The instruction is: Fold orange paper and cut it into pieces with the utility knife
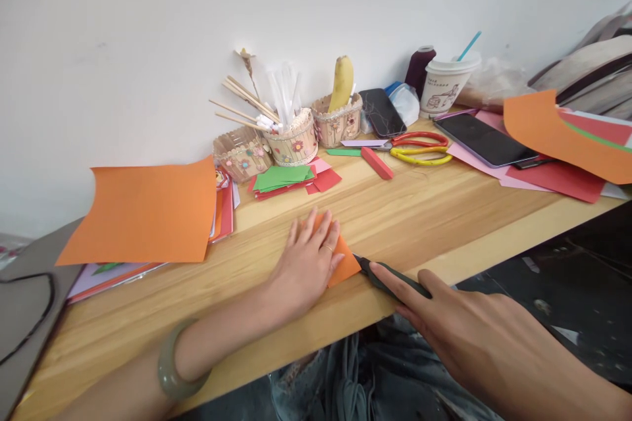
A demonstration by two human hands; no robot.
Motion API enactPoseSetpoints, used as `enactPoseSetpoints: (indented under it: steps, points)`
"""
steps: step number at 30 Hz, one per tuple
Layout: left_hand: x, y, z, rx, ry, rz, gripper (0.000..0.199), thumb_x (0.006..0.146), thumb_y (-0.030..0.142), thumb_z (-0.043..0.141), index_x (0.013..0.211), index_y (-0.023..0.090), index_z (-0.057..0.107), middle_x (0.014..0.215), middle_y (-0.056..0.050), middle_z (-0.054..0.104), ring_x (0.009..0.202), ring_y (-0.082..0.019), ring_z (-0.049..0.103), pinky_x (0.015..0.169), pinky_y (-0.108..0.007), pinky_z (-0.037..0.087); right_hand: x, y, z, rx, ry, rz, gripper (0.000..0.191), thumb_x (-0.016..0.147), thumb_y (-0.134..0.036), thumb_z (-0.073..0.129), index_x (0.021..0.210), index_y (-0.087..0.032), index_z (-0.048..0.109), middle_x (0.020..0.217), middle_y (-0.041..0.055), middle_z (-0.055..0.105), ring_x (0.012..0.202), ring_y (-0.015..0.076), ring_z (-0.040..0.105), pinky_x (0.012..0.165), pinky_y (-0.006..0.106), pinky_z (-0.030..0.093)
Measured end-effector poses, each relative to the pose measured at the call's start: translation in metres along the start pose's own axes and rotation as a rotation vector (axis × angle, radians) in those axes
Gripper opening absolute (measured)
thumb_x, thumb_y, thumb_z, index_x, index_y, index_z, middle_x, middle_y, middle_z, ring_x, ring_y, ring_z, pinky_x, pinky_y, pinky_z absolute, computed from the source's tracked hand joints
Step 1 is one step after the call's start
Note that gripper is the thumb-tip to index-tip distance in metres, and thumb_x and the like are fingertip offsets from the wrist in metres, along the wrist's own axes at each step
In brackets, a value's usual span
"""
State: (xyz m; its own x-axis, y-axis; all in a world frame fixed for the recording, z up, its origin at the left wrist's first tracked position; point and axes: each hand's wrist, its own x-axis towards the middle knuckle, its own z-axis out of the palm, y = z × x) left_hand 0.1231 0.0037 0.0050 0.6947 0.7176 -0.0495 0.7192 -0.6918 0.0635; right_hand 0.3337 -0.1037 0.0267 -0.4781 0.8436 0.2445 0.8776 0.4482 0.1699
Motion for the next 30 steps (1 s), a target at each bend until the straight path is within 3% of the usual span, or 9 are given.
enactPoseSetpoints:
  steps: [3,16,30]
  points:
    - [-0.001,0.001,0.0,0.006,0.001,-0.005,0.05,0.101,0.032,0.034,0.143,0.004,0.036,0.152,-0.018,0.026,0.141,-0.04,0.013,0.11,-0.059,0.026,0.002,-0.001,0.003,-0.018,0.012,0.016,0.071,0.07,-0.009,0.051,0.14,-0.018,0.042,0.075,-0.0015,0.06,0.033,0.0108,0.049,0.032,0.028,0.033]
    - [0.001,-0.001,0.004,0.018,-0.025,-0.057,0.061,0.1,0.035,0.03,0.142,-0.009,0.025,0.151,-0.029,0.015,0.142,-0.033,0.013,0.113,-0.052,0.026,0.008,0.003,0.006,-0.056,0.014,0.018,0.073,0.069,-0.015,0.059,0.139,-0.02,0.042,0.074,-0.0028,0.06,0.032,0.0117,0.049,0.032,0.028,0.031]
    - [0.001,0.003,-0.006,0.03,-0.082,-0.069,0.061,0.099,0.032,0.037,0.142,-0.009,0.025,0.151,-0.027,0.015,0.142,-0.033,0.011,0.115,-0.049,0.022,0.006,0.003,0.003,-0.082,-0.045,0.035,0.076,0.068,-0.01,0.058,0.141,-0.02,0.041,0.077,-0.0007,0.062,0.035,0.0128,0.053,0.032,0.027,0.034]
